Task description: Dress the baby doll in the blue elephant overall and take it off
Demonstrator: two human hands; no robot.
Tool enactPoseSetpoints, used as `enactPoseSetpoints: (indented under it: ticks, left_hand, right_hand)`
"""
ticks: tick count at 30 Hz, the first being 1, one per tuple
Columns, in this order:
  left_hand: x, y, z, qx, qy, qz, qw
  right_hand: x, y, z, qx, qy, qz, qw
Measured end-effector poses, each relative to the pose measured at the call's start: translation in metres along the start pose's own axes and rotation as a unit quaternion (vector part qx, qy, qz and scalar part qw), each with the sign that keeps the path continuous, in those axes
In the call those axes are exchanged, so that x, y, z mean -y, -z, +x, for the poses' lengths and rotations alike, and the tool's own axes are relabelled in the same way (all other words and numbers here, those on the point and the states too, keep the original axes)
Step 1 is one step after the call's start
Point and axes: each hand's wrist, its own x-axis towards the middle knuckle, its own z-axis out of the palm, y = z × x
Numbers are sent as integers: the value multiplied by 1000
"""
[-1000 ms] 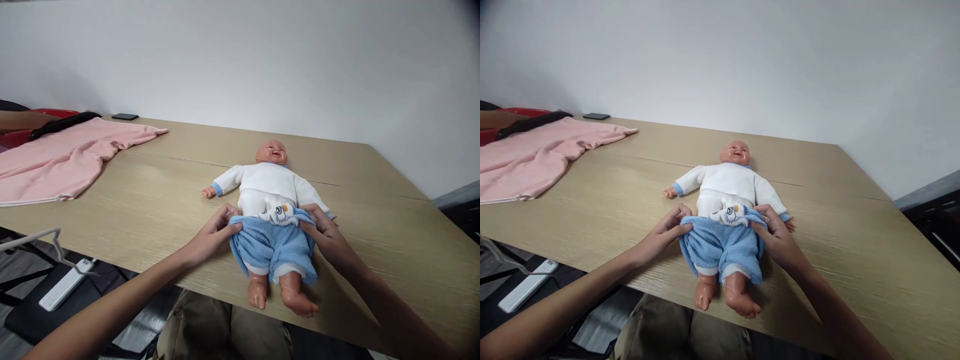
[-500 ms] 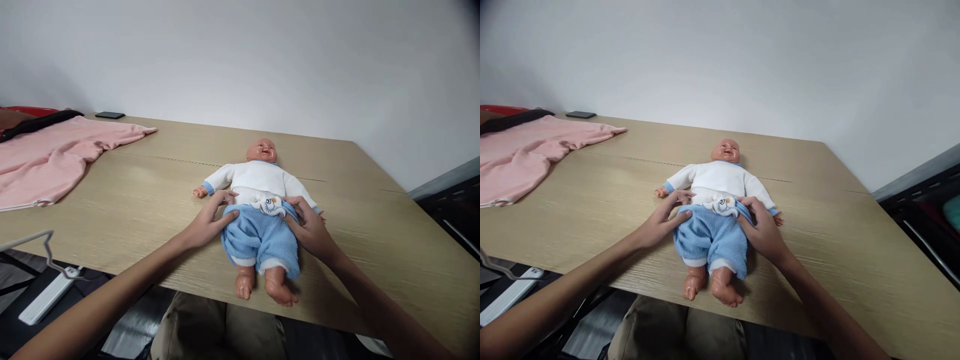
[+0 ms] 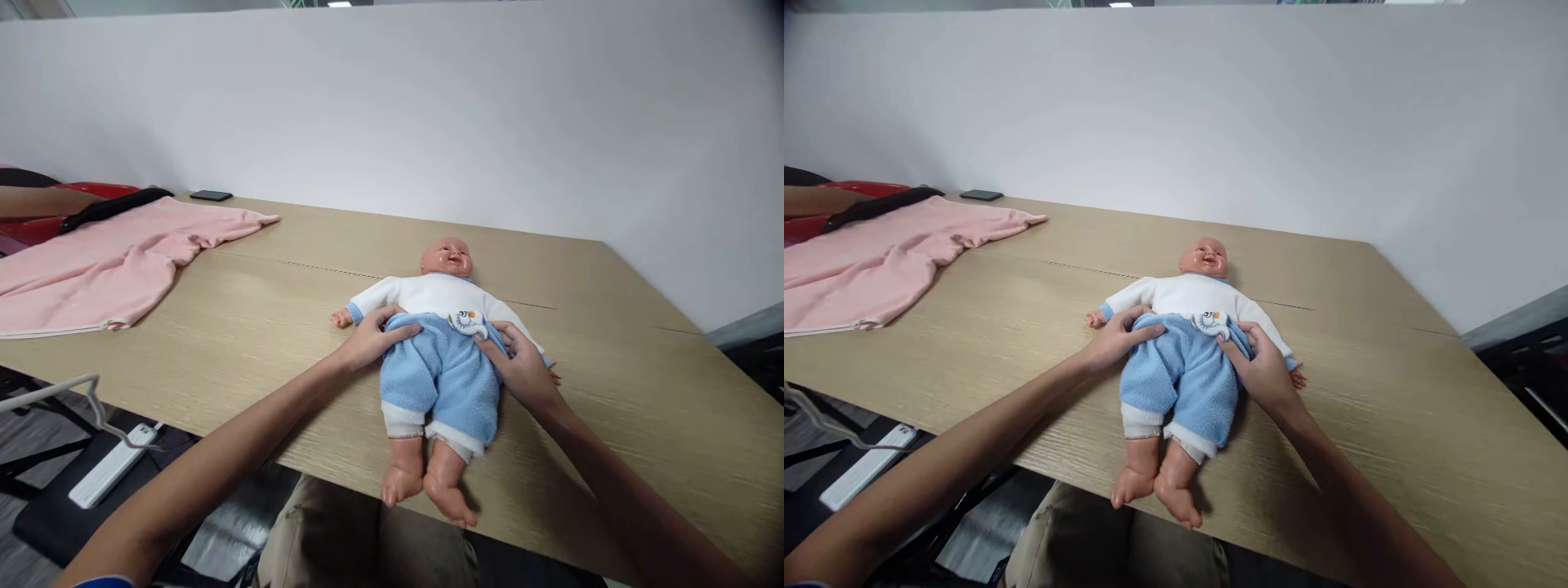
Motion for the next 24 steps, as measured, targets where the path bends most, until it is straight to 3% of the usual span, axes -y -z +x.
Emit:
enactPoseSetpoints:
  ticks: [3,7,10,14,17,21,24]
  left_hand:
    - [-2,0,-4,-3,-27,1,1000]
    - [-4,-3,-2,-82,-101,114,985]
    - [-5,-3,5,-114,-149,197,962]
    - [4,-1,25,-59,-74,59,994]
    - [15,-1,45,-47,-17,-31,998]
    - [25,-1,60,9,26,-80,996]
    - [25,3,59,33,36,-93,994]
  right_hand:
    - [3,5,-2,25,35,-45,998]
    - [4,3,0,-38,105,-62,992]
    - [7,1,1,-63,89,-78,991]
    - [7,2,10,-82,48,-127,987]
    - [-2,2,26,-69,40,-87,993]
    - [-12,0,43,-67,22,-44,997]
    - [-10,0,40,-48,15,-33,998]
